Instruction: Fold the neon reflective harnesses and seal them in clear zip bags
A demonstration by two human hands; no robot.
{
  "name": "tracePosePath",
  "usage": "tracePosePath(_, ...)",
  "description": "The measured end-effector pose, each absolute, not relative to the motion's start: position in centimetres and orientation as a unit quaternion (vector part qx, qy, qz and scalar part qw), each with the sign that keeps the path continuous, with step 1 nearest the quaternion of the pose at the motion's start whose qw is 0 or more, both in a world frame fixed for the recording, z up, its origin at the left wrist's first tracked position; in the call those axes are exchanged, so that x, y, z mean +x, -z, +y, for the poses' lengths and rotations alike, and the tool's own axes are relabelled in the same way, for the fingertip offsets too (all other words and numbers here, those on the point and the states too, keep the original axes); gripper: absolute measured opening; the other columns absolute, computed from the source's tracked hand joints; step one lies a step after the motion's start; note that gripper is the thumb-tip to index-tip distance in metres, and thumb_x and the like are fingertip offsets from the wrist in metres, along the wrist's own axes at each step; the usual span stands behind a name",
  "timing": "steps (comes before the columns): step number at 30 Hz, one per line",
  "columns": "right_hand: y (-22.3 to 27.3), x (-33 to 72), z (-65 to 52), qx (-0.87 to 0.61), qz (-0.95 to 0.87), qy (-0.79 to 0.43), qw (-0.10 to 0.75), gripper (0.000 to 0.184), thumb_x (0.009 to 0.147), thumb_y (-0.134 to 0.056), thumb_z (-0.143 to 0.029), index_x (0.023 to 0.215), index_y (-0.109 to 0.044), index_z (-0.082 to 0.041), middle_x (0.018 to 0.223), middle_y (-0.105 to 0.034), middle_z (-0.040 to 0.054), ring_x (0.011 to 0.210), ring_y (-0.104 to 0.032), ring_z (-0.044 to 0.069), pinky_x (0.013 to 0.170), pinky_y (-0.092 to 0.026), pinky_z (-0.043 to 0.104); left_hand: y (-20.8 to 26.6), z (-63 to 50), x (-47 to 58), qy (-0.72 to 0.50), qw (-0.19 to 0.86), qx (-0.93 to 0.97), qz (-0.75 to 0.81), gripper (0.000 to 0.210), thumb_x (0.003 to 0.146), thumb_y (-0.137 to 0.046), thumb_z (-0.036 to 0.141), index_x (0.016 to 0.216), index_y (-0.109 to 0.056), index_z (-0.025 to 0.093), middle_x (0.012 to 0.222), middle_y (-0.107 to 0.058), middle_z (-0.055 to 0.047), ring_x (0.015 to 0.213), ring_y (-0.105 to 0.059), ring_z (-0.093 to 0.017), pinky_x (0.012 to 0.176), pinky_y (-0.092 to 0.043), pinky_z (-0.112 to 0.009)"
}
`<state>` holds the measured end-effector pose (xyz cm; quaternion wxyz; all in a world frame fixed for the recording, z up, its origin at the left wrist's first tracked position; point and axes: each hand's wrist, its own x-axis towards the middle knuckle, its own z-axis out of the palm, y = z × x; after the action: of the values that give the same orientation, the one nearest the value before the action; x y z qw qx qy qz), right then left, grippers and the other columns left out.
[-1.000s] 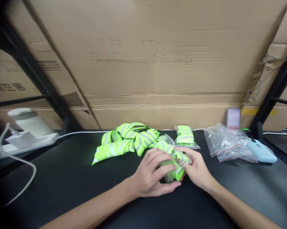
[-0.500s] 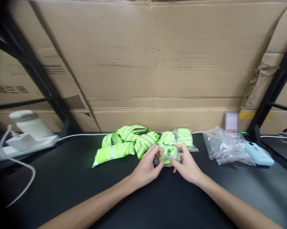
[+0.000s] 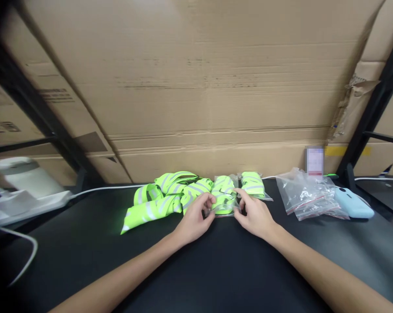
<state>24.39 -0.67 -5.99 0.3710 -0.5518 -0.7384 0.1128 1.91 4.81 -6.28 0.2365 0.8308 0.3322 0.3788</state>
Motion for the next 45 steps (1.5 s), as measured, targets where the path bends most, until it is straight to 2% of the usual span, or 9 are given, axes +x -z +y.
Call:
tracePosePath(7, 6.6, 24.1, -0.6, -0.503, -0.784, -0.073, 0.356, 0.031, 0.092, -0.050, -0.017, 0.120, -0.063, -0.022, 0.081, -0.067, 0.0010, 0.070, -0.062, 0.017, 0.068, -0.049, 0.028, 6.5, 6.1, 2.3, -0.387, 0.199, 0.824, 0.363, 0.020, 0.071, -0.043, 0.001, 0.077, -0.042, 0.020, 0.065, -0.037, 0.006, 0.058, -0.038, -0.012, 0.058, -0.030, -0.025)
tracePosePath(13, 5.5, 24.1, -1.9, -0.517, -0.788, -0.011, 0.334, 0.034, 0.094, -0.050, -0.018, 0.127, -0.057, -0.021, 0.111, -0.066, 0.0102, 0.094, -0.066, 0.026, 0.076, -0.052, 0.036, 6.0, 5.4, 2.0, -0.356, 0.220, 0.841, 0.343, 0.016, 0.071, -0.048, 0.005, 0.073, -0.041, 0.020, 0.064, -0.038, 0.006, 0.058, -0.039, -0.012, 0.056, -0.031, -0.024)
tracePosePath(17, 5.1, 24.2, -2.4, -0.524, -0.791, 0.008, 0.315, 0.020, 0.095, -0.053, -0.022, 0.115, -0.057, -0.024, 0.112, -0.065, 0.0062, 0.079, -0.066, 0.020, 0.069, -0.050, 0.031, 5.5, 4.5, 1.8, -0.343, 0.242, 0.847, 0.325, 0.017, 0.073, -0.051, 0.010, 0.086, -0.049, 0.020, 0.079, -0.048, 0.003, 0.066, -0.048, -0.013, 0.060, -0.040, -0.024)
tracePosePath(21, 5.4, 23.9, -2.3, -0.558, -0.772, -0.002, 0.304, 0.012, 0.092, -0.060, -0.027, 0.103, -0.056, -0.024, 0.099, -0.066, 0.0029, 0.068, -0.062, 0.017, 0.061, -0.044, 0.028, 5.6, 4.2, 2.1, -0.344, 0.238, 0.842, 0.342, 0.012, 0.076, -0.053, 0.012, 0.082, -0.048, 0.020, 0.072, -0.044, 0.004, 0.063, -0.044, -0.013, 0.058, -0.036, -0.024)
tracePosePath(25, 5.7, 23.8, -1.7, -0.572, -0.764, -0.011, 0.298, 0.015, 0.088, -0.062, -0.025, 0.102, -0.055, -0.023, 0.075, -0.062, -0.0021, 0.064, -0.061, 0.017, 0.056, -0.037, 0.025, 5.7, 4.5, 2.4, -0.338, 0.241, 0.845, 0.337, 0.013, 0.075, -0.053, 0.010, 0.082, -0.048, 0.020, 0.071, -0.042, 0.005, 0.062, -0.043, -0.012, 0.057, -0.035, -0.024)
tracePosePath(28, 5.7, 24.2, -1.6, -0.569, -0.767, -0.016, 0.297, 0.014, 0.089, -0.058, -0.023, 0.103, -0.056, -0.023, 0.070, -0.061, -0.0035, 0.060, -0.060, 0.016, 0.055, -0.035, 0.025, 5.5, 4.7, 2.0, -0.327, 0.243, 0.854, 0.323, 0.015, 0.075, -0.053, 0.009, 0.085, -0.051, 0.020, 0.078, -0.048, 0.002, 0.067, -0.048, -0.014, 0.061, -0.040, -0.025)
tracePosePath(34, 5.0, 25.6, -1.8, -0.533, -0.789, -0.026, 0.303, 0.013, 0.093, -0.054, -0.022, 0.103, -0.062, -0.025, 0.080, -0.068, -0.0008, 0.066, -0.063, 0.016, 0.060, -0.044, 0.026, 4.3, 4.8, 0.6, -0.300, 0.218, 0.884, 0.284, 0.017, 0.082, -0.055, 0.010, 0.094, -0.057, 0.021, 0.096, -0.057, -0.003, 0.082, -0.056, -0.017, 0.075, -0.050, -0.030)
tracePosePath(39, 4.9, 26.1, -2.0, -0.480, -0.826, 0.017, 0.294, 0.015, 0.096, -0.054, -0.023, 0.108, -0.063, -0.022, 0.103, -0.068, 0.0071, 0.084, -0.066, 0.021, 0.071, -0.052, 0.031, 3.6, 4.5, 0.1, -0.267, 0.089, 0.931, 0.231, 0.020, 0.089, -0.052, 0.010, 0.100, -0.064, 0.021, 0.096, -0.063, -0.005, 0.088, -0.061, -0.020, 0.076, -0.050, -0.031)
tracePosePath(45, 5.4, 26.5, -1.6, -0.387, -0.877, 0.109, 0.263, 0.023, 0.103, -0.046, -0.020, 0.099, -0.069, -0.020, 0.094, -0.066, 0.0079, 0.084, -0.066, 0.021, 0.071, -0.055, 0.033, 4.1, 5.0, -0.5, -0.254, 0.075, 0.942, 0.205, 0.020, 0.096, -0.051, 0.015, 0.098, -0.071, 0.022, 0.095, -0.068, -0.006, 0.087, -0.066, -0.019, 0.079, -0.053, -0.030)
